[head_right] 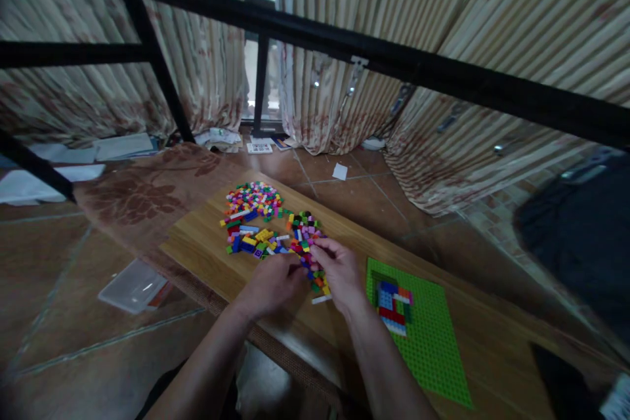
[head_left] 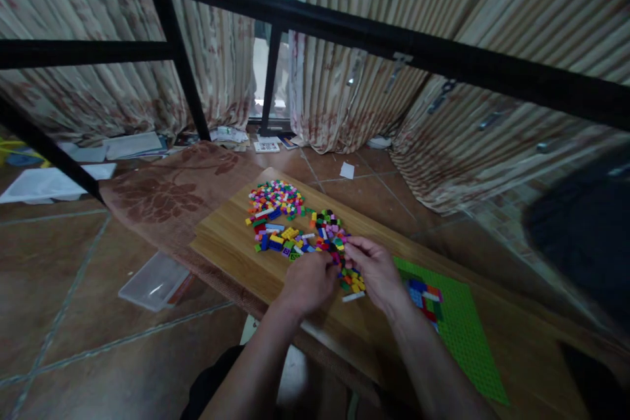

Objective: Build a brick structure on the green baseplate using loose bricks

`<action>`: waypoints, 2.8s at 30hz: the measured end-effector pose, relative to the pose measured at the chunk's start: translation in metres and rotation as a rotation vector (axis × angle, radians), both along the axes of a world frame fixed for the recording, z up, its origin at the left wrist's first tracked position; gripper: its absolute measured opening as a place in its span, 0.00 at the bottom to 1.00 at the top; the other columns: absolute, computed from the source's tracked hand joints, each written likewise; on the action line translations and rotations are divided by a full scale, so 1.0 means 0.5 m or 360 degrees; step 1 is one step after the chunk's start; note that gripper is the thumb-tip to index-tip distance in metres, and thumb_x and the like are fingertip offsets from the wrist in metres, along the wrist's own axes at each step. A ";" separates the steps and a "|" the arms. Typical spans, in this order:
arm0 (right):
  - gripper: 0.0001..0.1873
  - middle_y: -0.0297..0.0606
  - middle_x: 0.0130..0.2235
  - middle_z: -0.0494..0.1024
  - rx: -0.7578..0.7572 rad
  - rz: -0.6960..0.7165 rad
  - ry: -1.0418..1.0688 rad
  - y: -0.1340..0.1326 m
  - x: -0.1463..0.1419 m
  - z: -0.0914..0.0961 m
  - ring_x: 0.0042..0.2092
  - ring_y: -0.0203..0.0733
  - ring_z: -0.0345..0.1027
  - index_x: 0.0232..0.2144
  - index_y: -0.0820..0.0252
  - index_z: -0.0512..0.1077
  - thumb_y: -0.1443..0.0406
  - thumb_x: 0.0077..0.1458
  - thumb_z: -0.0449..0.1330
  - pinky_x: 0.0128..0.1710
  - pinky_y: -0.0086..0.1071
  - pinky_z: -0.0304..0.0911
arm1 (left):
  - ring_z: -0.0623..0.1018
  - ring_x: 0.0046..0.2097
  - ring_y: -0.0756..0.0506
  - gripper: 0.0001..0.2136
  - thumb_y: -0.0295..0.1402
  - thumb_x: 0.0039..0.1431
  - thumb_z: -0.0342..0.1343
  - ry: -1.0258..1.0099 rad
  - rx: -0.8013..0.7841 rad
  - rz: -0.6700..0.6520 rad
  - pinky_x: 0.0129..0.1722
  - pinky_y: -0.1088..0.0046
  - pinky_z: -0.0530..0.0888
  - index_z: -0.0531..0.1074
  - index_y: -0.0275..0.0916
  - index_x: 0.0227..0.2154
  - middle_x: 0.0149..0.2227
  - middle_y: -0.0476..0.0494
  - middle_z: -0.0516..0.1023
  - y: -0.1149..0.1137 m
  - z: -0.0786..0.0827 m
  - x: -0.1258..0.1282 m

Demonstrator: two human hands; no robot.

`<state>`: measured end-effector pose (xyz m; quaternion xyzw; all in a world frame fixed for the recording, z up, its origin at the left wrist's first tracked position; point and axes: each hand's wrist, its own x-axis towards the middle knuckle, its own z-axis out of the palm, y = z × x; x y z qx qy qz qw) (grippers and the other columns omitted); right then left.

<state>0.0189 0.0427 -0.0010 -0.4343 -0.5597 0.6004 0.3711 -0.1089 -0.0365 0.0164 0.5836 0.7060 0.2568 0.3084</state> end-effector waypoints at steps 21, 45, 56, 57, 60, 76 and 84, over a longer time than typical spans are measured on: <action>0.14 0.32 0.29 0.78 -0.0737 -0.0305 0.0733 -0.062 0.155 -0.005 0.28 0.29 0.68 0.31 0.59 0.80 0.63 0.39 0.74 0.31 0.25 0.69 | 0.76 0.31 0.47 0.11 0.26 0.58 0.49 -0.0055 0.0170 -0.0098 0.34 0.73 0.70 0.75 0.36 0.40 0.30 0.45 0.78 0.036 -0.023 0.050; 0.12 0.33 0.26 0.79 -0.0024 -0.0873 0.0175 -0.085 0.217 -0.028 0.26 0.36 0.69 0.29 0.57 0.79 0.56 0.43 0.69 0.27 0.30 0.66 | 0.78 0.35 0.47 0.08 0.31 0.63 0.51 -0.0251 0.0443 -0.0135 0.35 0.75 0.72 0.74 0.37 0.36 0.34 0.44 0.80 0.046 -0.032 0.193; 0.13 0.33 0.26 0.79 0.0087 -0.1227 0.0306 -0.017 0.329 -0.002 0.24 0.33 0.66 0.29 0.59 0.78 0.60 0.39 0.70 0.26 0.29 0.62 | 0.79 0.40 0.47 0.11 0.31 0.67 0.48 0.0170 0.0539 -0.0424 0.42 0.73 0.73 0.76 0.41 0.41 0.39 0.43 0.79 0.105 -0.062 0.267; 0.13 0.33 0.26 0.79 0.0081 -0.1217 0.0315 -0.015 0.331 0.001 0.24 0.33 0.66 0.29 0.59 0.78 0.60 0.39 0.70 0.26 0.29 0.62 | 0.80 0.40 0.47 0.11 0.32 0.67 0.47 0.0200 0.0535 -0.0430 0.41 0.73 0.73 0.76 0.41 0.41 0.40 0.43 0.79 0.106 -0.065 0.272; 0.13 0.33 0.25 0.79 0.0061 -0.1200 0.0332 -0.008 0.334 0.007 0.23 0.32 0.65 0.28 0.60 0.77 0.61 0.38 0.70 0.26 0.29 0.61 | 0.80 0.39 0.47 0.11 0.34 0.67 0.47 0.0305 0.0527 -0.0446 0.40 0.73 0.74 0.76 0.44 0.42 0.40 0.45 0.79 0.109 -0.069 0.284; 0.12 0.31 0.24 0.78 0.0017 -0.1152 0.0341 -0.009 0.337 0.011 0.24 0.31 0.65 0.27 0.59 0.77 0.61 0.37 0.70 0.26 0.28 0.62 | 0.78 0.41 0.48 0.11 0.34 0.66 0.49 0.0358 0.0593 -0.0311 0.42 0.74 0.74 0.78 0.43 0.40 0.41 0.46 0.78 0.112 -0.080 0.313; 0.12 0.34 0.26 0.79 0.0099 -0.1181 -0.0049 -0.001 0.363 -0.013 0.27 0.36 0.68 0.29 0.59 0.78 0.58 0.42 0.67 0.29 0.32 0.64 | 0.80 0.43 0.45 0.13 0.32 0.62 0.55 0.0141 0.0561 -0.0160 0.45 0.70 0.76 0.74 0.39 0.48 0.45 0.41 0.79 0.113 -0.079 0.316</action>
